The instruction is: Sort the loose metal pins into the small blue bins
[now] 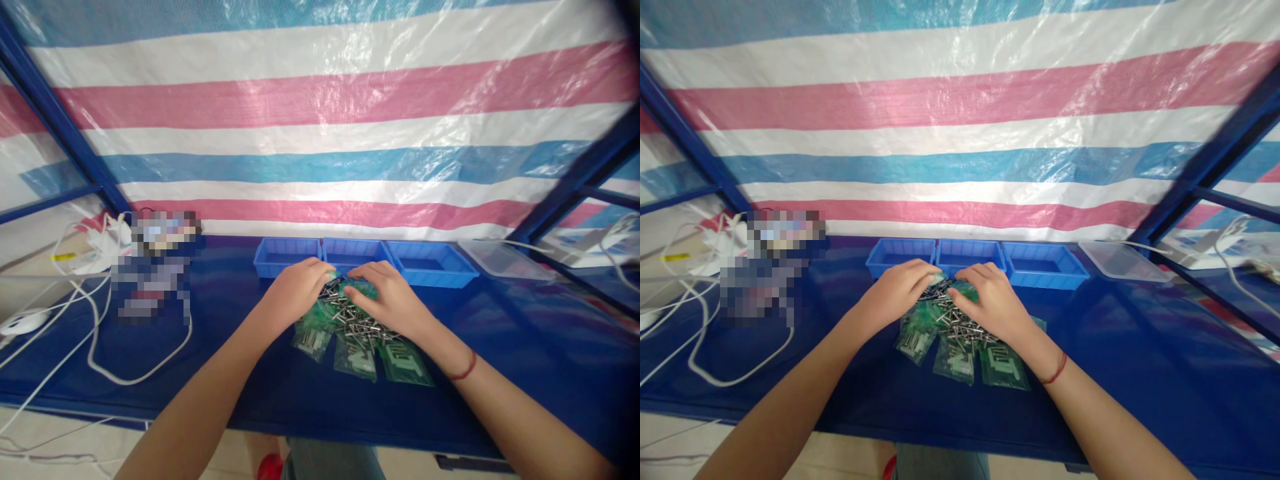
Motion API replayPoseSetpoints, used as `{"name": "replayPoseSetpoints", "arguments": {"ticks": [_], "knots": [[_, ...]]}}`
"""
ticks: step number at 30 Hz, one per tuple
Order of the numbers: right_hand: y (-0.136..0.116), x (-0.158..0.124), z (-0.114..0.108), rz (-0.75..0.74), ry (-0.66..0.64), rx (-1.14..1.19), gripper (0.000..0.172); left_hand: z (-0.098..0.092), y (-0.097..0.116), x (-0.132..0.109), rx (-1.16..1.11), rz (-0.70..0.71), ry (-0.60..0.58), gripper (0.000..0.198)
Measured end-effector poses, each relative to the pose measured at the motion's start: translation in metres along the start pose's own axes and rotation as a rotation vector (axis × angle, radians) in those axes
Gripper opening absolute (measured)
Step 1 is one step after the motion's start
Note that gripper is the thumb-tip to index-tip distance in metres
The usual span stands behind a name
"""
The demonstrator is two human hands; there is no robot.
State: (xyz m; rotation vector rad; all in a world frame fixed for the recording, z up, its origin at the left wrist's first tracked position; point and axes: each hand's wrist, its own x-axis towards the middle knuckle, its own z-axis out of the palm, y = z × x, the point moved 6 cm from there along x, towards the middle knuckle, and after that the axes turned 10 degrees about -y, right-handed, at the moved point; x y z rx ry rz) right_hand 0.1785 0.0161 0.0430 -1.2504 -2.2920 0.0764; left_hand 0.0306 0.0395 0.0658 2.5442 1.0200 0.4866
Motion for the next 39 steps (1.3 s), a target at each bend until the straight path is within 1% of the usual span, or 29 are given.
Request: {"name": "replayPoseSetpoints", "arguments": {"ticks": [2,4,6,8,10,13,15,17,20,22,25,28,33,36,39], "knots": [[-0.004,0.000,-0.005,-0.001,0.039,0.030,0.026,-0.003,-0.003,0.003,-0.248,-0.009,0.089,0.023],[-0.008,0.000,-0.008,0.006,0.060,0.098,0.026,0.006,-0.008,0.006,-0.589,-0.063,0.112,0.023],[-0.007,-0.001,-0.010,0.041,0.083,0.187,0.030,0.017,-0.012,0.008,-0.892,-0.127,0.147,0.025],[-0.003,-0.001,-0.009,0.094,0.107,0.279,0.033,0.026,-0.014,0.009,-1.075,-0.179,0.199,0.026],[0.002,-0.001,-0.007,0.142,0.104,0.370,0.033,0.029,-0.015,0.008,-1.156,-0.205,0.248,0.027],[0.006,-0.001,-0.001,0.181,0.059,0.477,0.034,0.029,-0.015,0.008,-1.198,-0.198,0.280,0.027],[0.008,-0.001,-0.001,0.198,0.060,0.515,0.034,0.028,-0.016,0.008,-1.173,-0.196,0.277,0.026],[0.010,-0.003,-0.004,0.219,0.108,0.518,0.032,0.027,-0.018,0.009,-1.052,-0.214,0.247,0.025],[0.012,-0.006,-0.015,0.248,0.221,0.440,0.030,0.024,-0.020,0.010,-0.828,-0.235,0.183,0.028],[0.012,-0.008,-0.022,0.255,0.269,0.375,0.030,0.023,-0.021,0.010,-0.779,-0.227,0.179,0.029],[0.011,-0.007,-0.024,0.252,0.246,0.377,0.031,0.021,-0.023,0.010,-0.782,-0.210,0.199,0.029],[0.013,-0.005,-0.022,0.252,0.194,0.496,0.032,0.023,-0.024,0.011,-0.778,-0.198,0.189,0.029],[0.017,-0.004,-0.020,0.272,0.216,0.666,0.030,0.024,-0.028,0.012,-0.745,-0.181,0.178,0.030],[0.018,-0.004,-0.016,0.288,0.200,0.809,0.029,0.022,-0.028,0.011,-0.721,-0.189,0.190,0.034],[0.017,-0.003,-0.011,0.309,0.188,0.977,0.033,0.020,-0.025,0.011,-0.795,-0.170,0.203,0.034]]}}
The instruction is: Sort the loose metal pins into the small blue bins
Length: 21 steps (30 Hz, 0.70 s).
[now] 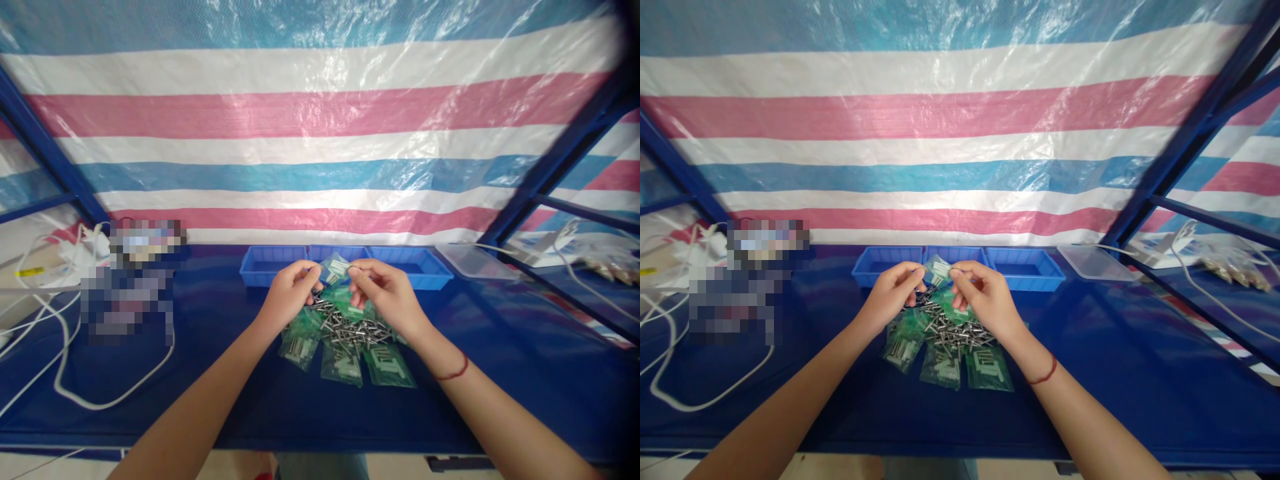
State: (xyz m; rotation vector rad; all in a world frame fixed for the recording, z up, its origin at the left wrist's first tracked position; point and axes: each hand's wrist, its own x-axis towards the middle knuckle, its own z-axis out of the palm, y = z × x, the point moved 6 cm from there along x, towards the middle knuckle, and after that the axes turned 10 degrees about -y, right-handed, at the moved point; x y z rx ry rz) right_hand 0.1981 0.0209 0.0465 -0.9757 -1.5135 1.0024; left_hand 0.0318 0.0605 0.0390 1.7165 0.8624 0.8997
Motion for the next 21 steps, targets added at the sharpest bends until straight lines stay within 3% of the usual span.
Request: {"name": "replayPoseSetpoints", "arguments": {"ticks": [4,9,12,16,21], "knots": [[-0.001,0.000,0.001,0.016,0.016,0.111,0.035,0.002,0.003,0.001,-0.116,0.017,0.022,0.035],[0.003,0.001,-0.001,0.031,0.046,0.140,0.039,0.000,0.005,0.001,-0.078,0.099,0.054,0.023],[0.006,0.002,-0.002,0.024,0.070,0.141,0.043,-0.001,0.005,0.000,-0.047,0.111,0.046,0.027],[0.005,0.001,-0.004,0.004,0.090,0.089,0.044,0.001,0.008,-0.003,0.069,0.121,0.031,0.040],[0.003,-0.001,-0.004,-0.022,0.037,-0.034,0.047,-0.011,0.018,-0.003,0.370,0.205,0.096,0.030]]}}
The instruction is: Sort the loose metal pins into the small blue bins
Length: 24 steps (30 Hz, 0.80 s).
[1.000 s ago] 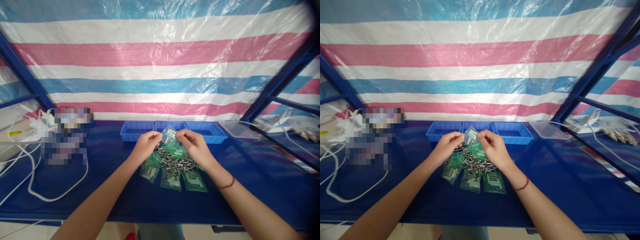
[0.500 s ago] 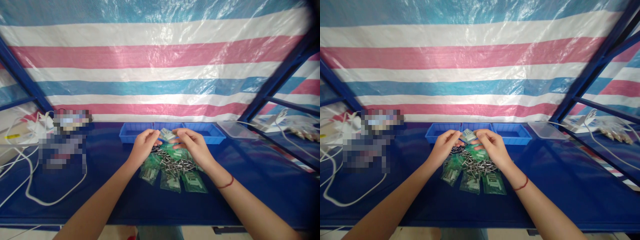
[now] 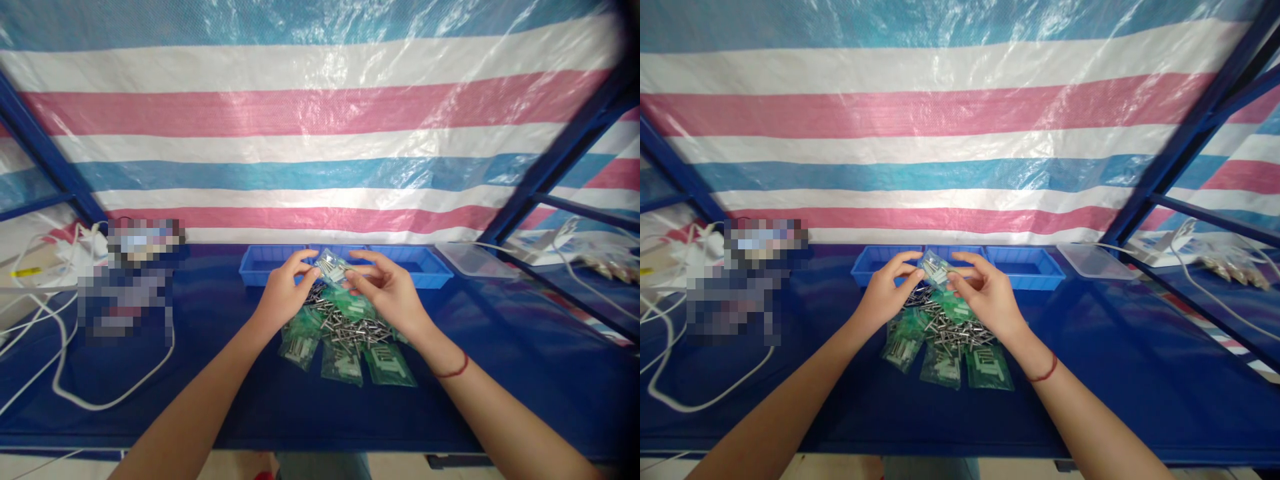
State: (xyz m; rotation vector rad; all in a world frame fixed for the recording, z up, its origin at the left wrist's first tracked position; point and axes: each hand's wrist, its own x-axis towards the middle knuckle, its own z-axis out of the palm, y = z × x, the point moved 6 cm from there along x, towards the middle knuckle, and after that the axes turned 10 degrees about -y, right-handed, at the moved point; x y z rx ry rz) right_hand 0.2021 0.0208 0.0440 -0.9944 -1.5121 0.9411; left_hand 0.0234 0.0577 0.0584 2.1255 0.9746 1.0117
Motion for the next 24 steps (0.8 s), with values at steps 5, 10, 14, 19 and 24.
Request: {"name": "replayPoseSetpoints", "arguments": {"ticks": [5,10,14,19,24], "knots": [[-0.012,0.001,-0.004,-0.040,-0.120,-0.528,0.036,-0.050,-0.017,0.004,0.257,-0.081,0.288,0.023],[-0.008,0.001,-0.007,-0.097,-0.396,-0.883,0.040,-0.068,-0.048,0.007,0.583,-0.250,0.230,0.027],[0.005,-0.002,-0.012,-0.041,-0.529,-0.861,0.054,-0.064,-0.056,0.007,0.747,-0.219,0.233,0.028],[0.001,0.000,-0.006,-0.097,-0.565,-0.828,0.027,-0.047,-0.030,0.008,0.662,0.041,0.236,0.023],[-0.010,0.003,0.000,-0.184,-0.442,-0.815,0.018,-0.007,0.004,0.001,0.521,0.262,-0.082,0.022]]}}
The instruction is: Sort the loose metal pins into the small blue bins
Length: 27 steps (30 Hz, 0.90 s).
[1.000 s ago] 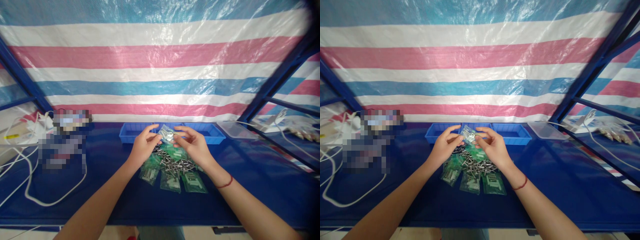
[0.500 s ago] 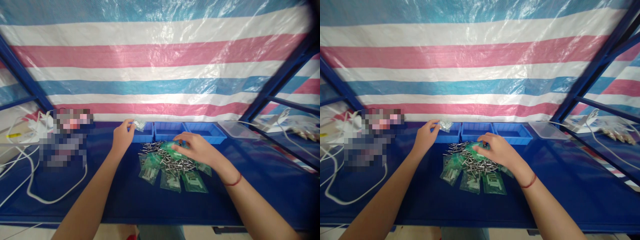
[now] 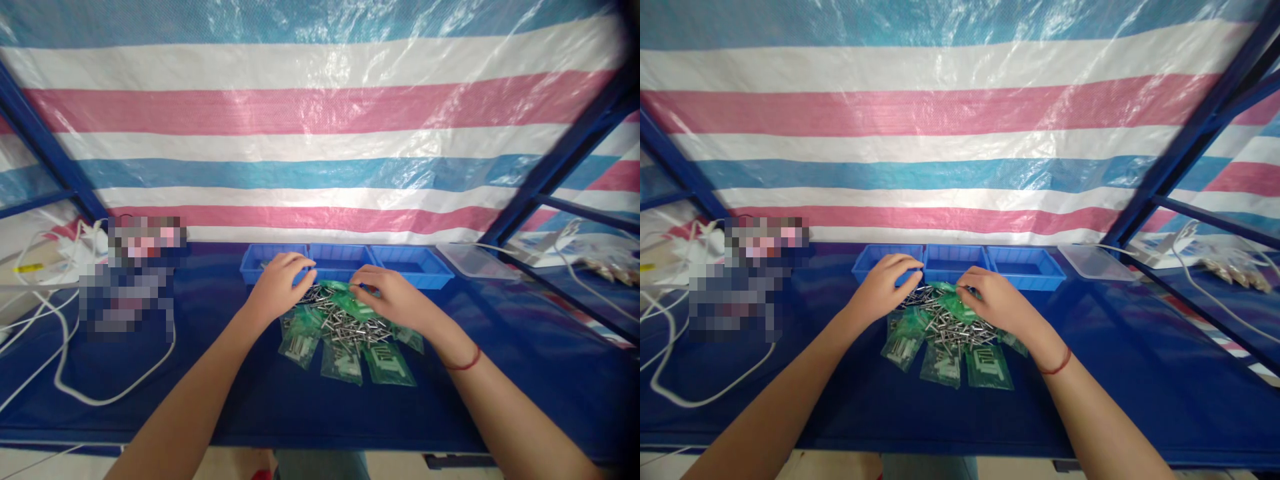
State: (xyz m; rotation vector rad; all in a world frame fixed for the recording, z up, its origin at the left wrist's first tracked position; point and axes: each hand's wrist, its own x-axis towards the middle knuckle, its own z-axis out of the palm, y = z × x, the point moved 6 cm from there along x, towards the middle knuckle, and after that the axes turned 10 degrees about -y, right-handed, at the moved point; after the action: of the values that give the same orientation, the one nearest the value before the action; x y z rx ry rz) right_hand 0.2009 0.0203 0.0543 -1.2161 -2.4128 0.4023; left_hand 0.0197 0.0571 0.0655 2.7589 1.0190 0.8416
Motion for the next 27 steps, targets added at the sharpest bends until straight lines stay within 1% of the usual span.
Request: {"name": "replayPoseSetpoints", "arguments": {"ticks": [1,3,6,8,11,14,17,22,24,27], "knots": [[-0.001,0.000,-0.002,0.014,0.044,0.000,0.018,0.003,0.008,0.000,-0.027,0.037,-0.043,0.023],[-0.004,-0.001,-0.005,0.044,0.112,0.016,0.020,0.008,0.017,0.000,-0.089,0.053,-0.098,0.026],[-0.007,-0.001,-0.004,0.062,0.149,0.090,0.023,0.013,0.019,0.000,-0.197,0.001,-0.131,0.022],[-0.007,-0.002,-0.002,0.068,0.172,0.172,0.026,0.013,0.014,0.002,-0.278,-0.061,-0.106,0.021],[-0.002,0.000,0.003,0.080,0.168,0.339,0.031,0.012,0.004,0.002,-0.420,-0.179,-0.028,0.024],[0.002,0.001,0.007,0.083,0.158,0.469,0.038,0.013,-0.002,0.002,-0.580,-0.249,-0.022,0.028],[0.004,0.001,0.003,0.092,0.203,0.530,0.042,0.013,-0.002,0.002,-0.653,-0.283,-0.054,0.032],[0.007,0.000,-0.003,0.128,0.296,0.593,0.041,0.011,0.001,0.003,-0.631,-0.277,-0.079,0.039],[0.009,0.000,-0.003,0.136,0.315,0.655,0.037,0.014,0.000,0.003,-0.695,-0.279,-0.081,0.037],[0.011,0.000,-0.001,0.163,0.327,0.778,0.031,0.019,-0.004,0.003,-0.805,-0.305,-0.046,0.031]]}}
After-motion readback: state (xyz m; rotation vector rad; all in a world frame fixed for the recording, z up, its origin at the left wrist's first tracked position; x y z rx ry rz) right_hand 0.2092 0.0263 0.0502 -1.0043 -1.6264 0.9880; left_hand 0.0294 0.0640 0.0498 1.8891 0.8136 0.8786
